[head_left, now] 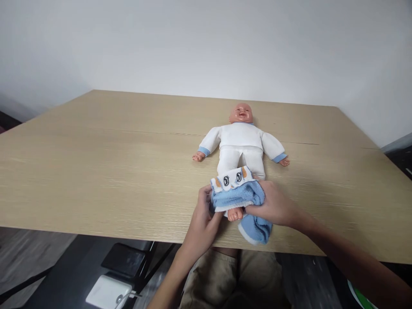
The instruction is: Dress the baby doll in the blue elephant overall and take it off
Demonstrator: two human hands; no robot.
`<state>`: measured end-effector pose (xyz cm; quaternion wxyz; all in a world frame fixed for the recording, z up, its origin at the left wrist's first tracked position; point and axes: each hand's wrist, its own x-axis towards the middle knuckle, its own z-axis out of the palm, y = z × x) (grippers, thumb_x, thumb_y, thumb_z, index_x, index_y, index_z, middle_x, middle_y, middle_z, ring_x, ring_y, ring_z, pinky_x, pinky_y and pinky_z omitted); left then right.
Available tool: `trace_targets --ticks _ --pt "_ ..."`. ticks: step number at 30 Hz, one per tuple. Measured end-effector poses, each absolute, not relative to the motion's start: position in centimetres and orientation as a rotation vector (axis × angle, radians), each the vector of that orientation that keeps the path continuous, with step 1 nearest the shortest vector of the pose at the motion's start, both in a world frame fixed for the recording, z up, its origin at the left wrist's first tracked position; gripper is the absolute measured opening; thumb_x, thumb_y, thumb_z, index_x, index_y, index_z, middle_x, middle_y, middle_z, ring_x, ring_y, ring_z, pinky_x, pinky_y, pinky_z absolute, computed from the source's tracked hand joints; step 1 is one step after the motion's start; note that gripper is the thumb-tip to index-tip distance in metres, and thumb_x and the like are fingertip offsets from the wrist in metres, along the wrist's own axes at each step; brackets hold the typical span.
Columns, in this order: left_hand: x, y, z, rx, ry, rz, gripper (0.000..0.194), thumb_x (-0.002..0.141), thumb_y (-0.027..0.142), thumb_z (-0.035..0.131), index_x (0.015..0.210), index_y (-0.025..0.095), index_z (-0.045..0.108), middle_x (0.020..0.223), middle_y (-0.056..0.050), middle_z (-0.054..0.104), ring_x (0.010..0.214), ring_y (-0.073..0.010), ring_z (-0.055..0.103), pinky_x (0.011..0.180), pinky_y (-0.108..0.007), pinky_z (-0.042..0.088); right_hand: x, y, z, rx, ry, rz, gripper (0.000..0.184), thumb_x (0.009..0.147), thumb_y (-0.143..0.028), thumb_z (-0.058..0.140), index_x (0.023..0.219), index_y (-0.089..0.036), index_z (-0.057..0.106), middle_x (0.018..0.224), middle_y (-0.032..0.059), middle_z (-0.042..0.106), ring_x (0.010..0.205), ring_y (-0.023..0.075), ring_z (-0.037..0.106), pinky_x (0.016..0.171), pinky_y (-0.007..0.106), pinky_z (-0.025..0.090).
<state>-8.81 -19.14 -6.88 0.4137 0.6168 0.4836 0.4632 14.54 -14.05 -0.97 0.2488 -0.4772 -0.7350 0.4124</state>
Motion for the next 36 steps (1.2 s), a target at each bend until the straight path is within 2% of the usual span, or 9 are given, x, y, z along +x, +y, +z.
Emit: trace_targets --ticks 4,9,15,17,20,24,28,32,36 --pt "-8.9 -17.4 -6.8 1.619 1.223 1.255 0.027 0.114 0.032 0.057 0.139 0.022 0.058 0.138 -0.01 0.068 0.129 -0.0242 0.063 0.115 -0.04 0.047 14.5 -12.2 -1.2 -1.178 -2.033 0.983 0.015 0.078 -0.02 0.08 0.091 -0.022 0.071 0.096 0.0026 0.081 0.088 0.0243 0.074 0.082 0.037 0.054" --pt "-9.8 -14.3 -5.7 1.652 1.111 1.188 0.018 0.112 0.032 0.058 0.121 0.02 0.068 0.128 -0.009 0.072 0.124 -0.0257 0.065 0.114 -0.04 0.048 14.7 -10.3 -2.3 -1.014 -2.029 0.974 0.019 0.08 -0.024 0.081 0.095 -0.022 0.07 0.098 0.0047 0.079 0.091 0.0254 0.074 0.088 0.04 0.059" --pt "-11.8 -12.1 -4.6 1.663 1.03 0.996 0.028 0.108 0.046 0.067 0.118 0.019 0.068 0.122 -0.009 0.071 0.116 -0.027 0.063 0.106 -0.04 0.049 17.0 -10.3 -3.6 -1.054 -2.014 1.017 0.069 0.082 -0.042 0.091 0.139 -0.024 0.057 0.131 0.0103 0.072 0.119 0.0325 0.07 0.108 0.049 0.057" --pt "-12.4 -11.9 -4.4 1.635 0.976 0.938 0.035 0.105 0.051 0.071 0.121 0.02 0.067 0.123 -0.008 0.069 0.121 -0.028 0.062 0.11 -0.041 0.048 17.9 -10.4 -4.1 -1.008 -1.981 1.15 0.071 0.088 -0.046 0.09 0.144 -0.027 0.051 0.129 0.0081 0.069 0.117 0.0299 0.069 0.105 0.045 0.058" --pt "-13.0 -11.8 -4.4 1.614 0.888 0.839 0.046 0.102 0.052 0.079 0.134 0.023 0.063 0.136 -0.008 0.065 0.136 -0.0294 0.057 0.12 -0.043 0.043 18.8 -10.1 -4.9 -0.87 -1.857 1.361 0.053 0.094 -0.046 0.087 0.135 -0.028 0.059 0.127 0.005 0.067 0.117 0.0267 0.067 0.104 0.039 0.057" --pt "-13.4 -11.6 -4.6 1.616 0.817 0.732 0.061 0.101 0.052 0.081 0.15 0.028 0.054 0.15 -0.009 0.059 0.147 -0.0295 0.052 0.128 -0.045 0.039 19.2 -9.6 -5.5 -0.854 -1.511 1.652 0.051 0.086 -0.047 0.094 0.125 -0.025 0.071 0.114 0.0018 0.07 0.106 0.022 0.068 0.093 0.031 0.058" --pt "-13.0 -10.8 -4.3 1.678 0.94 0.826 0.053 0.102 0.057 0.076 0.138 0.023 0.058 0.138 -0.011 0.061 0.134 -0.0287 0.057 0.123 -0.047 0.044 19.4 -9.5 -5.3 -0.83 -1.212 1.828 0.055 0.073 -0.042 0.102 0.118 -0.023 0.076 0.098 -0.0017 0.072 0.087 0.0151 0.068 0.079 0.022 0.056" --pt "-11.5 -9.4 -2.1 1.909 1.107 0.894 0.047 0.103 0.051 0.074 0.139 0.023 0.062 0.144 -0.012 0.064 0.133 -0.0294 0.057 0.123 -0.048 0.043 19.8 -9.4 -5.1 -0.847 -1.132 1.853 0.056 0.07 -0.037 0.105 0.116 -0.021 0.078 0.1 -0.0009 0.076 0.085 0.0136 0.07 0.079 0.021 0.058" --pt "-9.1 -6.9 1.3 2.228 0.934 0.612 0.04 0.102 0.056 0.074 0.129 0.026 0.077 0.138 -0.01 0.073 0.132 -0.0346 0.058 0.12 -0.049 0.044 20.3 -9.1 -5.4 -0.857 -1.182 1.874 0.056 0.065 -0.034 0.108 0.11 -0.019 0.079 0.095 -0.0002 0.077 0.079 0.014 0.07 0.073 0.022 0.059"
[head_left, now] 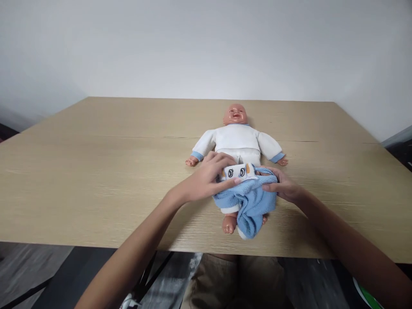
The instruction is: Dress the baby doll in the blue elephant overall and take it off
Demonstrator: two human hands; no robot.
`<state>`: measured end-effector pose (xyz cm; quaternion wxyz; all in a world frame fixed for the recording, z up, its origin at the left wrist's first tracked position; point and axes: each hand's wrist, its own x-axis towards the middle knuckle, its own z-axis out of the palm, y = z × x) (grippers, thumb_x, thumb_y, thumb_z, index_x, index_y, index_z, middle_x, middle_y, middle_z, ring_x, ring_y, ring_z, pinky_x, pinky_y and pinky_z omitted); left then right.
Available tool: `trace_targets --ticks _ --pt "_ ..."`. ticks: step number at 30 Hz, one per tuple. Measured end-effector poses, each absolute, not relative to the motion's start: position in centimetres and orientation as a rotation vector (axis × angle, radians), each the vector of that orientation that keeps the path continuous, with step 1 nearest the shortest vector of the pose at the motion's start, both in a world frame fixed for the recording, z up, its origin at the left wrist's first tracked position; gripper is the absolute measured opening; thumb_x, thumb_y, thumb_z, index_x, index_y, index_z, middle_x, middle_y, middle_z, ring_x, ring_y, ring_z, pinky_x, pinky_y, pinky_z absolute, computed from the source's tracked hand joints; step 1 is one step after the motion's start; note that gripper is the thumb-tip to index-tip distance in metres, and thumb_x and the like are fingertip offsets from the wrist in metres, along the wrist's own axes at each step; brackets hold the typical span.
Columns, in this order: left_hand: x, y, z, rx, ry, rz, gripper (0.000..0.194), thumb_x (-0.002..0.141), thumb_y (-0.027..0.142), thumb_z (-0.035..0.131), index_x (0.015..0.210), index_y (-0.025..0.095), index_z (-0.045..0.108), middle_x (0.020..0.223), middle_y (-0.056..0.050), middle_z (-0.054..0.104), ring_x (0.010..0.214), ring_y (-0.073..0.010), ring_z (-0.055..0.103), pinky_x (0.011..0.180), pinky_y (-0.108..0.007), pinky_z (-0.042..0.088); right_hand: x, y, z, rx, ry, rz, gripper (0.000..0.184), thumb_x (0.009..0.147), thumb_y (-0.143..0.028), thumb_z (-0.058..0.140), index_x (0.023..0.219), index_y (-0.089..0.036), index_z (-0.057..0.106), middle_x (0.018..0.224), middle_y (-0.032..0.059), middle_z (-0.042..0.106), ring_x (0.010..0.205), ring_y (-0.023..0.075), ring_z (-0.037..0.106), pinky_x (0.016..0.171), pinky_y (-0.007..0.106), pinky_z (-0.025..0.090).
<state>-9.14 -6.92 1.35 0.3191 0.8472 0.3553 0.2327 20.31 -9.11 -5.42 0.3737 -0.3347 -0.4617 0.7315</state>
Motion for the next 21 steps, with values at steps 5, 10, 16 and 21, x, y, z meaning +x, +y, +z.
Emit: trace_targets --ticks 5,10,16,21 --pt "-5.9 -3.3 4.2 2.209 0.556 0.225 0.035 0.096 0.056 0.081 0.108 0.024 0.082 0.11 -0.005 0.081 0.106 -0.0288 0.07 0.105 -0.041 0.052 20.5 -9.0 -6.1 -0.832 -1.159 1.852 0.054 0.061 -0.033 0.111 0.102 -0.019 0.079 0.086 -0.0035 0.073 0.072 0.0102 0.067 0.069 0.018 0.056" --pt "-3.8 -0.5 3.4 1.917 0.393 0.093 0.036 0.09 0.05 0.088 0.1 0.019 0.073 0.09 -0.001 0.074 0.08 -0.0178 0.067 0.074 -0.027 0.052 21.1 -8.9 -5.9 -0.761 -1.294 1.899 0.07 0.071 -0.049 0.106 0.127 -0.018 0.076 0.109 0.0048 0.081 0.09 0.0172 0.075 0.08 0.025 0.062" --pt "-2.8 0.7 1.6 1.749 0.324 0.018 0.029 0.09 0.044 0.089 0.102 0.02 0.076 0.095 -0.002 0.078 0.087 -0.0196 0.073 0.076 -0.026 0.057 22.8 -9.1 -3.9 -0.836 -1.701 2.071 0.046 0.087 -0.056 0.095 0.108 -0.017 0.081 0.094 0.002 0.079 0.084 0.0192 0.074 0.081 0.029 0.065" --pt "-2.8 0.7 1.3 1.63 0.168 -0.243 0.039 0.074 0.039 0.104 0.101 0.021 0.084 0.102 -0.002 0.085 0.091 -0.023 0.078 0.081 -0.029 0.065 23.3 -9.8 -4.0 -0.817 -1.388 2.017 0.05 0.08 -0.058 0.099 0.101 -0.017 0.079 0.083 -0.0004 0.072 0.071 0.0138 0.067 0.066 0.022 0.057"
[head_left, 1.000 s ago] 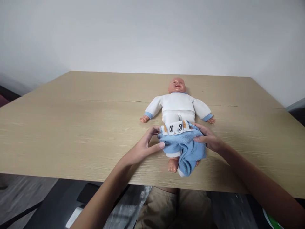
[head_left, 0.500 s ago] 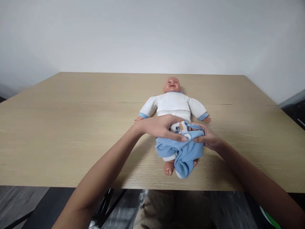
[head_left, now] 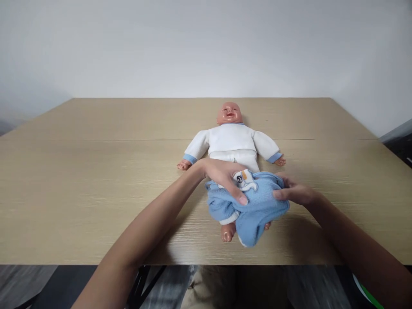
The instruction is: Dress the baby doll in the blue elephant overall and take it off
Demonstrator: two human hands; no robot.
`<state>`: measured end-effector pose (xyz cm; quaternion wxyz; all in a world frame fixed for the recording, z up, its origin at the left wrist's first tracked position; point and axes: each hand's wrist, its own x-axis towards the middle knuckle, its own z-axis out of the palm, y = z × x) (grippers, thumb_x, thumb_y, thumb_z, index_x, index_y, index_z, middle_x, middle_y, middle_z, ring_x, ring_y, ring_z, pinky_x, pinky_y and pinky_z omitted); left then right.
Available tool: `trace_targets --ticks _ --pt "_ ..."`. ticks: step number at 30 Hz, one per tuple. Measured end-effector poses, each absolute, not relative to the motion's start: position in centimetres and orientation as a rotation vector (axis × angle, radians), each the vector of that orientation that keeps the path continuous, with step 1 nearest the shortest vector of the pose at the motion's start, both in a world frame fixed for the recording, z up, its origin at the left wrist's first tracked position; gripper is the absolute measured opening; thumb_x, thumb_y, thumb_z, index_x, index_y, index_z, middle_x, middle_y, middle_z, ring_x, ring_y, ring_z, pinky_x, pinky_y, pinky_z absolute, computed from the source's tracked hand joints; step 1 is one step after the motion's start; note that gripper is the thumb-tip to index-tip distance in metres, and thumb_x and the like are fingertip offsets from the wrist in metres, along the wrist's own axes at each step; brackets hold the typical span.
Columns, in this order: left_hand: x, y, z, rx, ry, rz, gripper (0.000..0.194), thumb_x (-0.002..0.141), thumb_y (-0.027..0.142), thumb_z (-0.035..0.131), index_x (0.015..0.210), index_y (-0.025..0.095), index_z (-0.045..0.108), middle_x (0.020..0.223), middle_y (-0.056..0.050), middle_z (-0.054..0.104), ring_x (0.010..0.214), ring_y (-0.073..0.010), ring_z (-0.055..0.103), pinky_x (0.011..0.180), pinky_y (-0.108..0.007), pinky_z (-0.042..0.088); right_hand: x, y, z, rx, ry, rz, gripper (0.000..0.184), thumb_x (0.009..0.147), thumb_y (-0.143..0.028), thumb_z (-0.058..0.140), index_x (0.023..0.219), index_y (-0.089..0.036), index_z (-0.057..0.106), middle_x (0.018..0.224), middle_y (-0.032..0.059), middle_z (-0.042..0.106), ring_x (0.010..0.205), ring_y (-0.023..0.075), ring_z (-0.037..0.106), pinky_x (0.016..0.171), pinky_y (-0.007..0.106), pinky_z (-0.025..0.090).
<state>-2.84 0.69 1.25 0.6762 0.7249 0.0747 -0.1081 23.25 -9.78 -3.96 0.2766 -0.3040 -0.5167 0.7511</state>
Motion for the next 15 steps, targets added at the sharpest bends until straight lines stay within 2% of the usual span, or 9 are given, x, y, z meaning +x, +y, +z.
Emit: trace_targets --ticks 2,4,9,12,15 --pt "-2.9 0.8 1.2 1.615 0.131 -0.303 0.034 0.073 0.038 0.104 0.093 0.02 0.085 0.096 -0.002 0.086 0.086 -0.0229 0.078 0.075 -0.028 0.066 23.1 -9.9 -4.1 -0.854 -1.267 1.988 0.051 0.078 -0.058 0.1 0.101 -0.018 0.079 0.082 -0.0007 0.072 0.07 0.0136 0.067 0.065 0.022 0.056" --pt "-3.1 1.0 1.2 1.635 0.139 -0.288 0.029 0.078 0.04 0.101 0.091 0.019 0.086 0.095 -0.003 0.086 0.085 -0.0235 0.078 0.073 -0.029 0.067 22.8 -9.8 -4.0 -0.879 -1.266 1.983 0.05 0.081 -0.059 0.098 0.103 -0.018 0.079 0.085 -0.0001 0.074 0.072 0.0136 0.069 0.065 0.022 0.056" --pt "-3.6 1.7 0.7 1.663 0.151 -0.199 0.028 0.088 0.044 0.093 0.103 0.02 0.089 0.107 -0.006 0.088 0.1 -0.0272 0.082 0.092 -0.033 0.07 22.4 -9.6 -3.2 -0.787 -1.549 1.968 0.055 0.085 -0.058 0.096 0.116 -0.018 0.075 0.098 0.004 0.08 0.086 0.0182 0.075 0.075 0.025 0.061" --pt "-3.8 1.9 0.4 1.662 0.16 -0.17 0.029 0.095 0.046 0.088 0.109 0.021 0.088 0.115 -0.006 0.088 0.107 -0.0271 0.082 0.101 -0.034 0.069 22.7 -10.0 -3.3 -0.738 -1.674 2.121 0.047 0.091 -0.059 0.09 0.107 -0.018 0.075 0.084 0.0029 0.077 0.072 0.0187 0.073 0.07 0.029 0.061" --pt "-3.8 1.7 0.4 1.64 0.174 -0.201 0.03 0.095 0.048 0.087 0.107 0.021 0.088 0.11 -0.006 0.087 0.103 -0.0266 0.081 0.096 -0.034 0.07 23.2 -10.3 -4.1 -0.784 -1.648 2.082 0.044 0.087 -0.059 0.092 0.095 -0.02 0.075 0.078 0.0008 0.073 0.068 0.0187 0.07 0.069 0.03 0.058"
